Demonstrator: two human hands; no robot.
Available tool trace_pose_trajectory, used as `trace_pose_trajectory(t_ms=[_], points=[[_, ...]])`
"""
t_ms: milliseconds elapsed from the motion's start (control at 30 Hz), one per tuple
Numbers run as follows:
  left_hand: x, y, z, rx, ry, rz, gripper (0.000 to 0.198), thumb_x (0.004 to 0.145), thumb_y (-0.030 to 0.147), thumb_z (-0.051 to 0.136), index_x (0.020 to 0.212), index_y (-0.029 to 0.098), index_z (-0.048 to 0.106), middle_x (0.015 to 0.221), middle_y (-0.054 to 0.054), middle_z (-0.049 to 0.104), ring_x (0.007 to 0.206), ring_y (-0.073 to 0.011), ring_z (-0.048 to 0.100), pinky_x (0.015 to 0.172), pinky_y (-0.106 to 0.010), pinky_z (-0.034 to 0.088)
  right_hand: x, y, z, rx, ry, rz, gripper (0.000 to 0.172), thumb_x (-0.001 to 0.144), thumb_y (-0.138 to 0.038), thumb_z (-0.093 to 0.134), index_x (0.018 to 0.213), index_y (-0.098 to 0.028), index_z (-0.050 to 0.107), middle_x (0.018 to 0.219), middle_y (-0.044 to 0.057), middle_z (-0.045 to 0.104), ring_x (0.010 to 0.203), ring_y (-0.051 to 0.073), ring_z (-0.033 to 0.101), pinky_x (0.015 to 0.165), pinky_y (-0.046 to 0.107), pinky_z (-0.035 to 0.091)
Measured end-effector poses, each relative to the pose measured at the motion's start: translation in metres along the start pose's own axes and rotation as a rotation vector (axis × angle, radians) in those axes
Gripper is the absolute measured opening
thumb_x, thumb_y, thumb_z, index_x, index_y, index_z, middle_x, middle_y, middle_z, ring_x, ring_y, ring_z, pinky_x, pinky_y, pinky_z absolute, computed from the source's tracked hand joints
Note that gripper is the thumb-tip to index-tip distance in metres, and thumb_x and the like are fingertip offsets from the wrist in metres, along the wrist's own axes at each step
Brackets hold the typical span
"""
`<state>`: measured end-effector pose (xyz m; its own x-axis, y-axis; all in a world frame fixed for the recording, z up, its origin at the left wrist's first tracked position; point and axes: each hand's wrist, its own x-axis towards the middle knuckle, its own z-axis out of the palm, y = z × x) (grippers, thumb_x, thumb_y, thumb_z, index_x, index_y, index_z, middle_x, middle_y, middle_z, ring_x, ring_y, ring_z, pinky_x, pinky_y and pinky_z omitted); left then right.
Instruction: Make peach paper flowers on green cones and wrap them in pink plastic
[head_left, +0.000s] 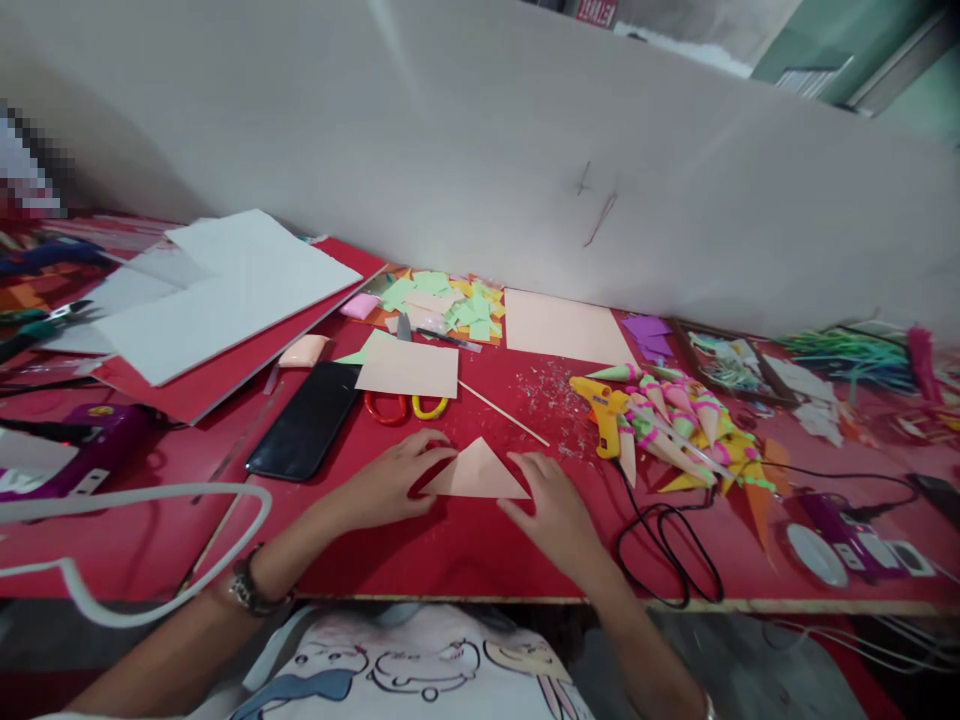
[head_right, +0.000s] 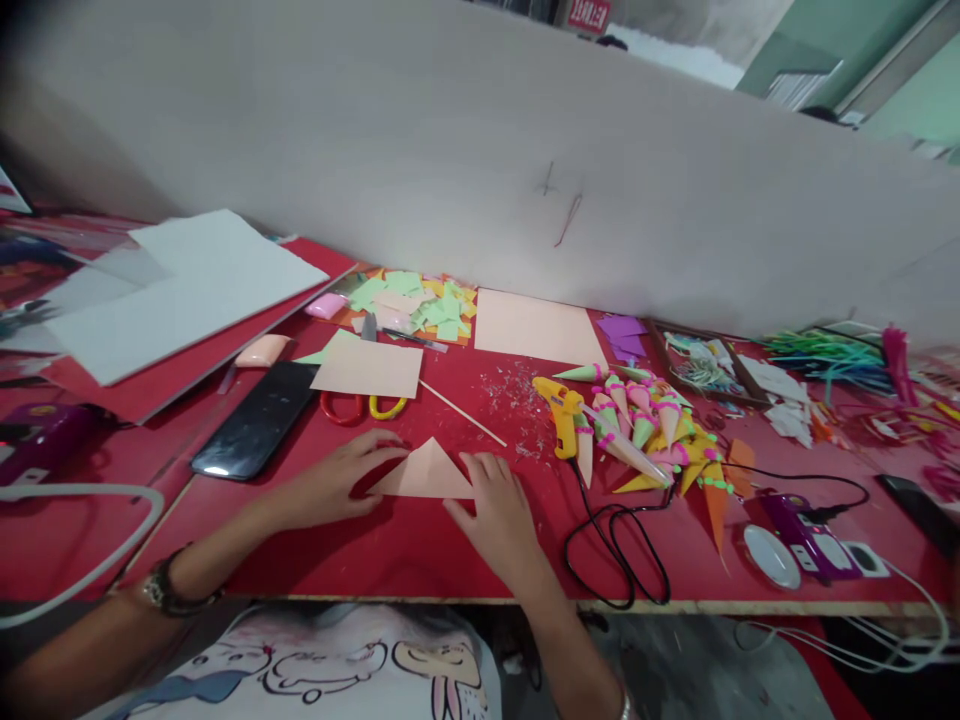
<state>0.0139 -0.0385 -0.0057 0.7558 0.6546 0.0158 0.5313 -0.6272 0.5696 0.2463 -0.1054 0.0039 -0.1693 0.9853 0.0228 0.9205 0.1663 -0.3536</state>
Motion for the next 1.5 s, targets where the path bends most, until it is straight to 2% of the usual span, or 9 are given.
trace_pose_trajectory(t_ms=[233, 400, 533, 800, 933, 1067, 1267, 1400, 1500], points=[[0.008, 0.013, 0.016, -0.182, 0.176, -0.023, 0.023, 0.071, 0.006, 0.047, 0.088, 0.019, 0.055, 0.108, -0.007, 0.043, 0.102, -0.0181, 0.044, 0.087, -0.03, 0.039, 0.004, -0.013, 0.012, 0.243, 0.061, -0.017, 0.014, 0.07, -0.012, 0.054, 0.08, -0.021, 0.057, 0.099, 0.006, 0.05, 0.096, 0.021, 0.046, 0.084, 0.037, 0.038], [0.015, 0.017, -0.011, -0.284, 0.332, -0.02, 0.012, 0.07, 0.006, 0.045, 0.068, 0.017, 0.049, 0.108, -0.006, 0.041, 0.107, -0.0184, 0.041, 0.09, -0.031, 0.036, 0.008, -0.012, -0.019, 0.36, -0.113, -0.223, 0.046, 0.062, -0.002, 0.047, 0.099, -0.027, 0.058, 0.129, 0.002, 0.031, 0.123, 0.021, 0.026, 0.098, 0.035, 0.028], [0.023, 0.018, -0.03, -0.39, 0.315, 0.037, 0.019, 0.065, 0.0, 0.037, 0.068, 0.017, 0.046, 0.112, -0.005, 0.04, 0.107, -0.0172, 0.04, 0.092, -0.031, 0.034, 0.017, -0.011, -0.032, 0.348, -0.144, -0.276, 0.062, 0.064, 0.002, 0.041, 0.116, -0.031, 0.048, 0.135, 0.001, 0.025, 0.125, 0.018, 0.023, 0.101, 0.035, 0.024], [0.047, 0.003, -0.026, -0.918, 0.475, -0.066, 0.011, 0.07, 0.015, 0.05, 0.063, 0.016, 0.042, 0.111, -0.006, 0.044, 0.097, -0.019, 0.048, 0.08, -0.029, 0.041, 0.052, -0.013, -0.028, 0.643, 0.114, -0.244, 0.011, 0.076, -0.018, 0.052, 0.076, -0.02, 0.063, 0.082, 0.002, 0.058, 0.079, 0.015, 0.054, 0.074, 0.026, 0.042], [0.06, -0.004, -0.019, -1.285, 0.405, -0.117, 0.021, 0.074, 0.025, 0.05, 0.094, 0.02, 0.053, 0.117, -0.006, 0.046, 0.098, -0.0199, 0.05, 0.076, -0.032, 0.046, 0.074, -0.008, -0.02, 0.812, 0.287, -0.078, 0.019, 0.076, -0.029, 0.053, 0.062, -0.017, 0.054, 0.067, 0.0, 0.054, 0.065, 0.013, 0.05, 0.062, 0.024, 0.039], [0.063, -0.003, -0.006, -1.171, 0.365, -0.187, 0.052, 0.069, 0.032, 0.06, 0.117, 0.021, 0.045, 0.12, -0.007, 0.047, 0.11, -0.0232, 0.044, 0.085, -0.035, 0.044, 0.089, -0.001, -0.007, 0.95, 0.24, -0.004, 0.022, 0.076, -0.03, 0.052, 0.059, -0.017, 0.049, 0.054, -0.005, 0.048, 0.054, 0.01, 0.045, 0.053, 0.021, 0.034], [0.062, 0.0, 0.005, -1.102, 0.493, -0.346, 0.039, 0.073, 0.04, 0.056, 0.104, 0.018, 0.047, 0.101, -0.005, 0.053, 0.081, -0.0172, 0.056, 0.068, -0.029, 0.05, 0.092, 0.001, 0.007, 1.034, 0.164, 0.001, 0.023, 0.075, -0.03, 0.052, 0.058, -0.018, 0.045, 0.048, -0.007, 0.044, 0.048, 0.009, 0.048, 0.051, 0.021, 0.036], [0.065, 0.001, 0.005, -1.147, 0.548, -0.379, 0.034, 0.068, 0.037, 0.062, 0.091, 0.016, 0.048, 0.072, 0.001, 0.055, 0.059, -0.0108, 0.053, 0.063, -0.025, 0.046, 0.094, -0.003, 0.014, 1.17, 0.199, 0.074, 0.012, 0.073, -0.028, 0.056, 0.076, -0.019, 0.048, 0.059, -0.006, 0.053, 0.05, 0.009, 0.052, 0.052, 0.021, 0.039], [0.066, 0.002, 0.004, -1.127, 0.623, -0.363, 0.029, 0.067, 0.036, 0.063, 0.083, 0.017, 0.049, 0.066, 0.004, 0.051, 0.058, -0.0091, 0.051, 0.062, -0.022, 0.043, 0.094, -0.006, 0.021, 1.365, 0.25, 0.149, 0.026, 0.071, -0.024, 0.059, 0.093, -0.021, 0.046, 0.069, -0.003, 0.059, 0.055, 0.01, 0.055, 0.057, 0.023, 0.042]])
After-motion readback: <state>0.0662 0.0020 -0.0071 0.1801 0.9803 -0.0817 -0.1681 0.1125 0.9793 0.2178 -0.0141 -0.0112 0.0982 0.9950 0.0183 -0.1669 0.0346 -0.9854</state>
